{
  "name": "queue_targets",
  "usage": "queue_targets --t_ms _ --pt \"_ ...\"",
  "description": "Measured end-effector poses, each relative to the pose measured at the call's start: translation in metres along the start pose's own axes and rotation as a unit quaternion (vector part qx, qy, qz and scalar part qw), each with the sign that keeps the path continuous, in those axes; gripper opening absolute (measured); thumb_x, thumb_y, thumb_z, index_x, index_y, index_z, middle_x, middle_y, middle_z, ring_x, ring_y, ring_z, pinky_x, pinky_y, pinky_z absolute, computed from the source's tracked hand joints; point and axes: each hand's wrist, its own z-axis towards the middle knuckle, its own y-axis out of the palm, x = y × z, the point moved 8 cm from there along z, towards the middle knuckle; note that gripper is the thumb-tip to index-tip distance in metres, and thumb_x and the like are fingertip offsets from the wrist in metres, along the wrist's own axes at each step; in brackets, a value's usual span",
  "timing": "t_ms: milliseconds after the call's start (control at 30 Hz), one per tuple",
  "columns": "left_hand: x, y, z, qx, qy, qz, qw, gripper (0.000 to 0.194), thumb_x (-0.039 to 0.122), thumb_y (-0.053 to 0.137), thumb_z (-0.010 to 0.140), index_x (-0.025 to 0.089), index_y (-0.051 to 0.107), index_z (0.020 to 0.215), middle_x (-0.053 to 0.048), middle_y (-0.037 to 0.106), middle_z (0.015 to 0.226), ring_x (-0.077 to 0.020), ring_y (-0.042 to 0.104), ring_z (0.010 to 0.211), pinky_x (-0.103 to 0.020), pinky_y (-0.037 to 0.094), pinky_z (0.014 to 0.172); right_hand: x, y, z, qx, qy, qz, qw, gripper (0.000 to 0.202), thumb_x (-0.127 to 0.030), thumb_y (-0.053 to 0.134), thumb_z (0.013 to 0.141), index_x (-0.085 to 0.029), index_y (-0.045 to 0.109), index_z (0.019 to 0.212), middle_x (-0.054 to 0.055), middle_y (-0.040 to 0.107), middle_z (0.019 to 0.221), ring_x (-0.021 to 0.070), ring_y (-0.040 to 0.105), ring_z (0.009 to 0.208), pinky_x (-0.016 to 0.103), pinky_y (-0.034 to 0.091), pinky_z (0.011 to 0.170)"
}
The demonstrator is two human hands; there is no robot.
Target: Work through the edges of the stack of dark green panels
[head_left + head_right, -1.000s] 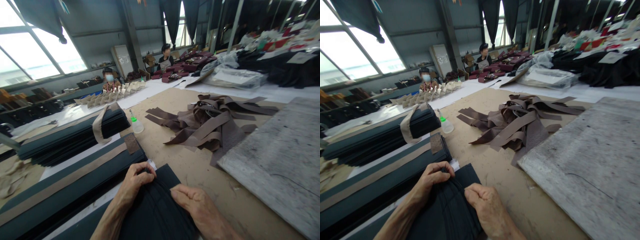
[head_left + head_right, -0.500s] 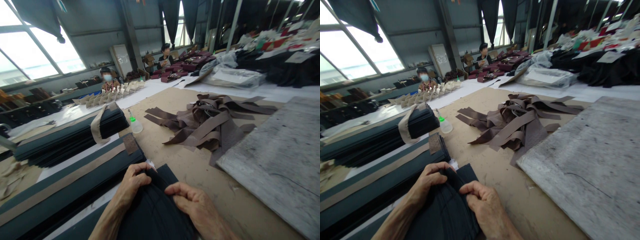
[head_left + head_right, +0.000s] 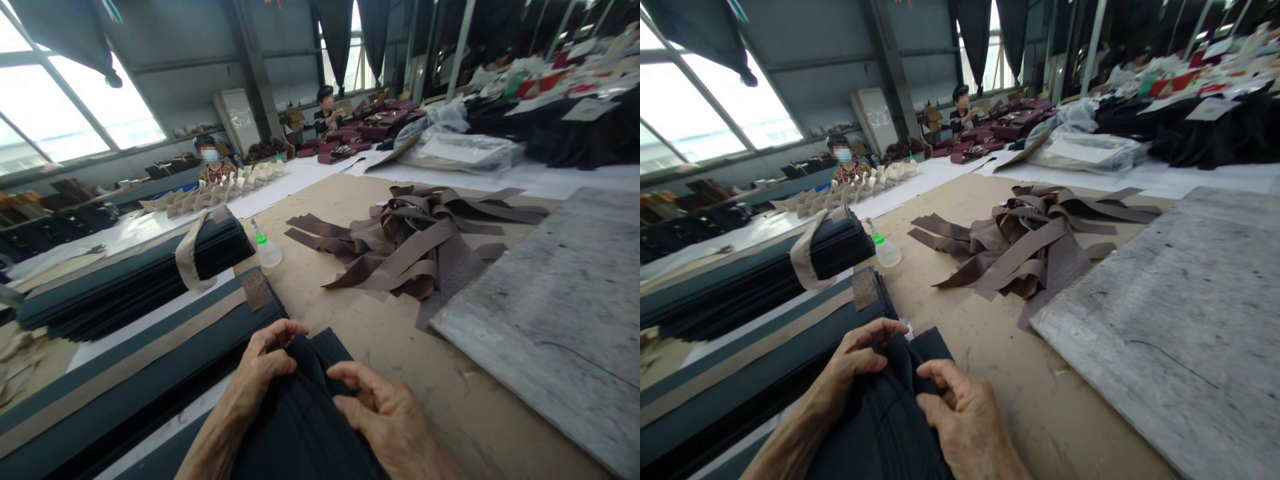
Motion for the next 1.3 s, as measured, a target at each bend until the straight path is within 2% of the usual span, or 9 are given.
queue_targets --t_ms 133,267,433,500,667,733,900,1067,1300 --pt "0.000 0.000 0.000 -0.002 0.003 -0.004 1.000 0.051 0.018 0.048 0.046 0.012 0.059 0.096 -0.006 0.060 0.084 -0.0228 0.051 0.081 -0.028 0.038 0.067 -0.006 0.000 -0.001 -0.016 -0.011 -0.095 0.995 0.021 -0.035 0.048 0.073 -0.016 0.056 0.071 -0.004 0.035 0.051 0.0087 0.031 0.047 0.020 0.022 0.043" --pt "-0.004 0.004 0.000 -0.024 -0.015 -0.046 0.999 0.054 0.017 0.047 0.045 0.013 0.057 0.099 -0.007 0.061 0.090 -0.0267 0.054 0.087 -0.031 0.041 0.070 -0.008 -0.003 0.001 -0.016 -0.012 -0.141 0.990 0.041 -0.048 0.038 0.081 -0.017 0.032 0.055 -0.003 0.028 0.054 0.0089 0.027 0.049 0.021 0.021 0.044" --pt "-0.001 0.001 0.001 -0.011 0.006 -0.038 0.999 0.055 0.015 0.047 0.044 0.013 0.061 0.097 -0.007 0.063 0.095 -0.0266 0.051 0.102 -0.030 0.038 0.084 -0.001 -0.001 0.001 -0.017 0.024 -0.150 0.988 0.029 -0.038 0.042 0.078 -0.015 0.051 0.062 -0.003 0.033 0.053 0.0095 0.031 0.049 0.022 0.022 0.044" --pt "-0.004 0.001 0.000 -0.011 -0.005 -0.045 0.999 0.057 0.015 0.047 0.044 0.014 0.061 0.099 -0.006 0.062 0.098 -0.0259 0.053 0.098 -0.029 0.040 0.076 0.001 -0.002 0.000 -0.004 0.015 -0.164 0.986 0.021 -0.031 0.043 0.075 -0.016 0.054 0.067 -0.004 0.035 0.050 0.0096 0.032 0.046 0.022 0.023 0.043" --pt "-0.007 -0.005 -0.002 0.012 -0.011 0.009 1.000 0.052 0.017 0.048 0.048 0.013 0.064 0.097 -0.007 0.062 0.095 -0.0252 0.053 0.089 -0.029 0.039 0.071 -0.040 -0.022 -0.015 0.164 -0.223 -0.251 0.928 0.020 -0.020 0.050 0.075 -0.017 0.061 0.091 0.005 0.058 0.089 0.0160 0.054 0.075 0.023 0.041 0.063" --pt "-0.005 -0.006 -0.003 0.015 -0.001 0.046 0.999 0.046 0.017 0.048 0.049 0.013 0.066 0.091 -0.007 0.061 0.085 -0.0230 0.051 0.085 -0.028 0.037 0.071 -0.053 -0.021 -0.023 0.164 -0.284 -0.245 0.912 0.016 -0.021 0.048 0.081 -0.019 0.063 0.087 0.004 0.059 0.094 0.0156 0.055 0.082 0.022 0.042 0.070" --pt "-0.005 -0.006 -0.002 0.018 -0.006 0.082 0.996 0.031 0.022 0.052 0.055 0.012 0.066 0.082 -0.004 0.057 0.071 -0.0164 0.046 0.068 -0.025 0.032 0.060 -0.040 0.002 -0.012 -0.035 -0.153 -0.197 0.968 0.018 -0.029 0.049 0.084 -0.021 0.063 0.078 -0.004 0.058 0.066 0.0109 0.054 0.060 0.020 0.035 0.053" --pt "-0.012 -0.002 0.000 -0.006 -0.034 0.039 0.999 0.036 0.025 0.056 0.060 0.014 0.062 0.094 -0.003 0.059 0.075 -0.0160 0.049 0.064 -0.024 0.035 0.058 -0.016 0.004 -0.006 -0.079 -0.027 -0.196 0.977 0.035 -0.043 0.040 0.084 -0.017 0.060 0.071 -0.004 0.035 0.051 0.0095 0.033 0.047 0.023 0.022 0.044" --pt "-0.019 -0.001 -0.001 -0.006 -0.059 -0.017 0.998 0.033 0.020 0.054 0.058 0.013 0.061 0.090 -0.002 0.059 0.069 -0.0138 0.049 0.059 -0.022 0.036 0.055 0.002 0.005 -0.003 -0.099 0.053 -0.050 0.992 0.038 -0.048 0.045 0.076 -0.013 0.060 0.075 -0.002 0.040 0.058 0.0105 0.033 0.053 0.021 0.024 0.048"
